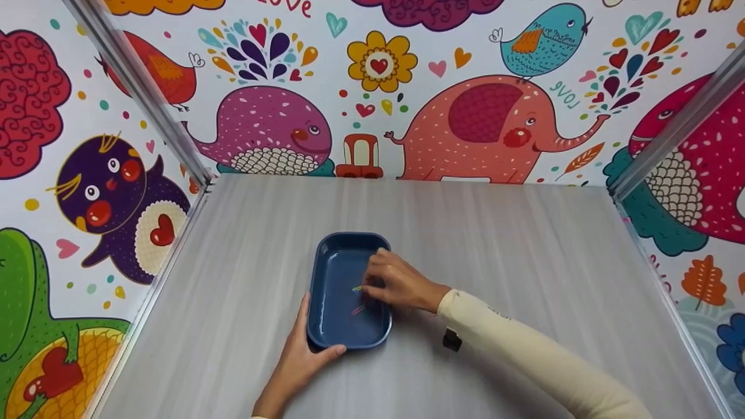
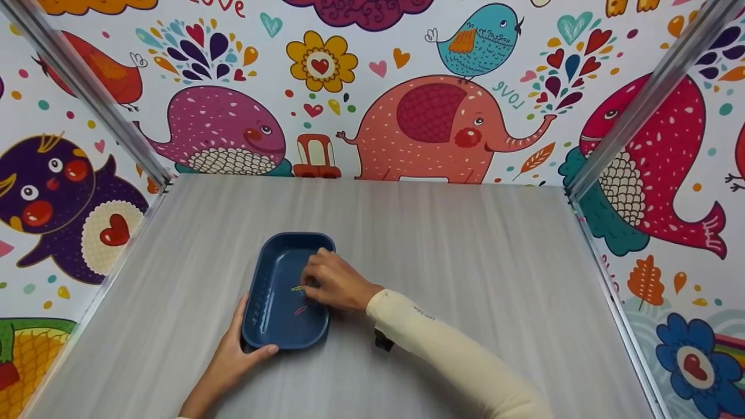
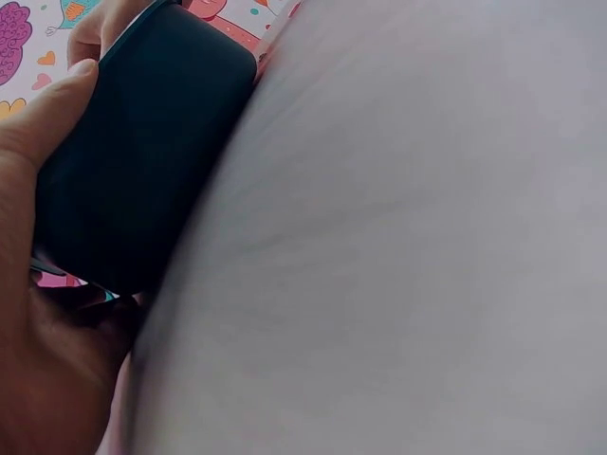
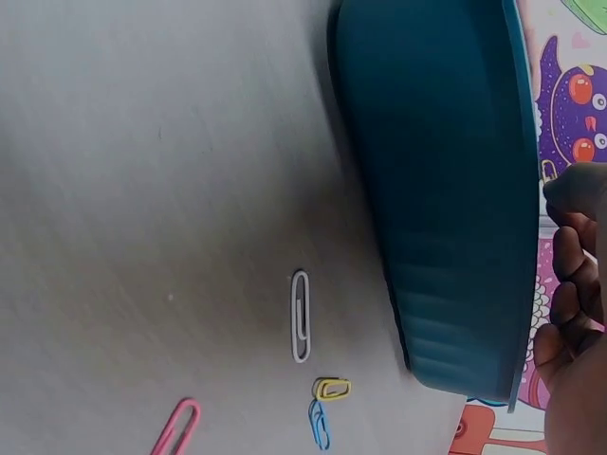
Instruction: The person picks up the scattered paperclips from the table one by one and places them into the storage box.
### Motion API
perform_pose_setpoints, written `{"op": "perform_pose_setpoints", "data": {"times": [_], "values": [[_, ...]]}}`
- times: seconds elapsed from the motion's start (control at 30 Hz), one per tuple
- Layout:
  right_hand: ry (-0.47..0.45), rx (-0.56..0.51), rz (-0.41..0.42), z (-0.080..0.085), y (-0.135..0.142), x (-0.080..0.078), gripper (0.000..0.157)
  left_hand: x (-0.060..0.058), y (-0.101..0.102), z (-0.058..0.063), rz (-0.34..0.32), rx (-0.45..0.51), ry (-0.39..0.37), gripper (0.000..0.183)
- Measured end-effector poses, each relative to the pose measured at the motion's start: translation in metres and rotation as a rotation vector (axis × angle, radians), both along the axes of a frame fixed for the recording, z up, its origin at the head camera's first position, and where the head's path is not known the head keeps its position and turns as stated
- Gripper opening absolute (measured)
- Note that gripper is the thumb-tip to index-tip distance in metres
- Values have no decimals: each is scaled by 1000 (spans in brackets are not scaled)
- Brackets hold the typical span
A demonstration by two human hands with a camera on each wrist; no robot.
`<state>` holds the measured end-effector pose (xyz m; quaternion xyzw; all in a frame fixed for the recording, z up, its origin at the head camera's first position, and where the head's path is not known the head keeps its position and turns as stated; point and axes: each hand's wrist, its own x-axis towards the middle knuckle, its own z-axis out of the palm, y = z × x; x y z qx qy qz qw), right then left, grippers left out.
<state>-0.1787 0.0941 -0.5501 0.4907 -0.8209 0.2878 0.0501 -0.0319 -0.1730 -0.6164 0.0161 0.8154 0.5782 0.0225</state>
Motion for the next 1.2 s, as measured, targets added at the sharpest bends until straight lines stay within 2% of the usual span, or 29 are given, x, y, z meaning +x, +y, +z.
{"op": "perform_pose_setpoints", "data": {"times": [0.2,0.53,0.77,0.9,1.07,1.2], "values": [[-11,26,4,-1,-6,0,7,0,0,-1,3,0,-2,130],[27,58,17,-6,-20,0,9,-1,0,2,0,-4,-41,130],[4,78,25,-8,-31,-1,7,-1,0,0,-2,-5,-2,130],[7,82,18,-5,-35,-2,9,-1,0,-1,-1,-13,-7,130],[9,50,13,-3,-33,-4,9,-1,0,-1,0,-13,-6,130],[-31,18,-11,0,-23,-7,11,-1,0,-1,4,-12,-3,130]]}}
